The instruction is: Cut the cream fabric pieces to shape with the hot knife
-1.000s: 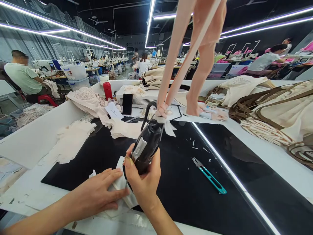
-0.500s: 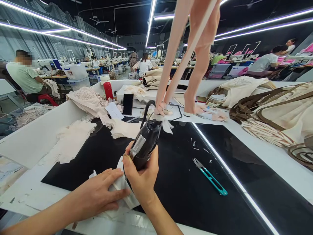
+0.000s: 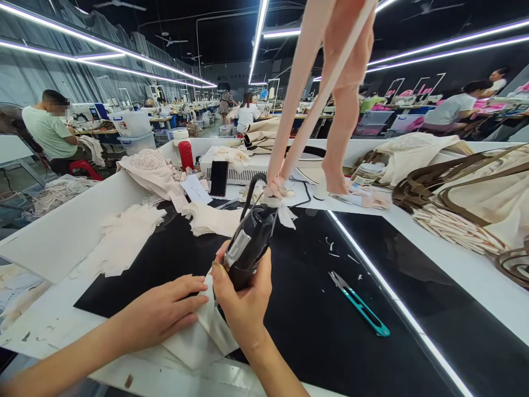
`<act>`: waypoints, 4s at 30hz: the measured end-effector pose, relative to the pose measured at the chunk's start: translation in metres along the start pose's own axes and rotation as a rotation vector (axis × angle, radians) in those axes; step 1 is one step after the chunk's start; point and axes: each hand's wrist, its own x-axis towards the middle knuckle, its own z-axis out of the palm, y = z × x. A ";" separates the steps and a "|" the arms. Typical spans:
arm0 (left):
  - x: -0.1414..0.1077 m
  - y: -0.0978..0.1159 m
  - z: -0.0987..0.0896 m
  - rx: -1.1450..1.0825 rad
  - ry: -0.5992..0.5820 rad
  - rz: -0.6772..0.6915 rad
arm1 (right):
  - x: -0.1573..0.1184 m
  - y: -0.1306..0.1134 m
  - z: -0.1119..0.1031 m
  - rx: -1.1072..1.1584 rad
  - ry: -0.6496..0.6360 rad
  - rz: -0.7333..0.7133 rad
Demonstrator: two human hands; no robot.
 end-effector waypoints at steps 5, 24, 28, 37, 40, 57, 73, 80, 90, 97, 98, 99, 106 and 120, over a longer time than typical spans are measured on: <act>0.015 -0.019 0.006 -0.128 -0.060 0.069 | 0.002 -0.001 0.000 0.014 -0.003 0.004; 0.008 -0.032 0.000 -0.253 -0.122 0.036 | 0.001 -0.006 -0.001 0.012 0.022 0.018; 0.007 -0.031 -0.001 -0.221 -0.120 0.057 | 0.001 -0.006 0.000 0.018 0.022 0.015; 0.006 -0.026 0.003 -0.117 -0.149 0.110 | 0.000 -0.005 -0.001 0.056 -0.019 0.000; 0.005 -0.025 0.005 -0.057 -0.143 0.125 | 0.000 -0.005 -0.001 0.064 -0.026 0.007; 0.005 -0.020 0.011 -0.059 -0.089 0.110 | 0.008 0.002 0.003 0.023 -0.012 0.001; 0.007 -0.015 0.012 -0.077 -0.070 0.074 | 0.015 0.008 0.007 0.008 0.019 -0.016; 0.005 -0.015 0.011 -0.063 -0.060 0.053 | 0.015 0.015 0.007 -0.017 0.006 -0.004; -0.002 -0.020 0.005 -0.120 -0.107 -0.003 | 0.022 0.008 0.000 -0.139 0.014 0.017; 0.009 -0.015 0.006 -0.157 -0.042 -0.043 | 0.039 -0.009 -0.040 -0.297 -0.033 0.051; 0.012 -0.013 0.008 -0.156 -0.031 -0.037 | 0.041 -0.012 -0.046 -0.334 -0.039 0.058; 0.015 -0.010 0.011 -0.153 -0.024 -0.030 | 0.043 -0.014 -0.052 -0.377 -0.050 0.061; 0.026 0.002 0.031 -0.113 -0.087 -0.099 | 0.033 -0.020 -0.107 -0.783 -0.124 0.113; 0.075 0.000 -0.007 -1.222 0.171 -0.667 | -0.025 0.015 -0.073 -0.187 -0.394 0.538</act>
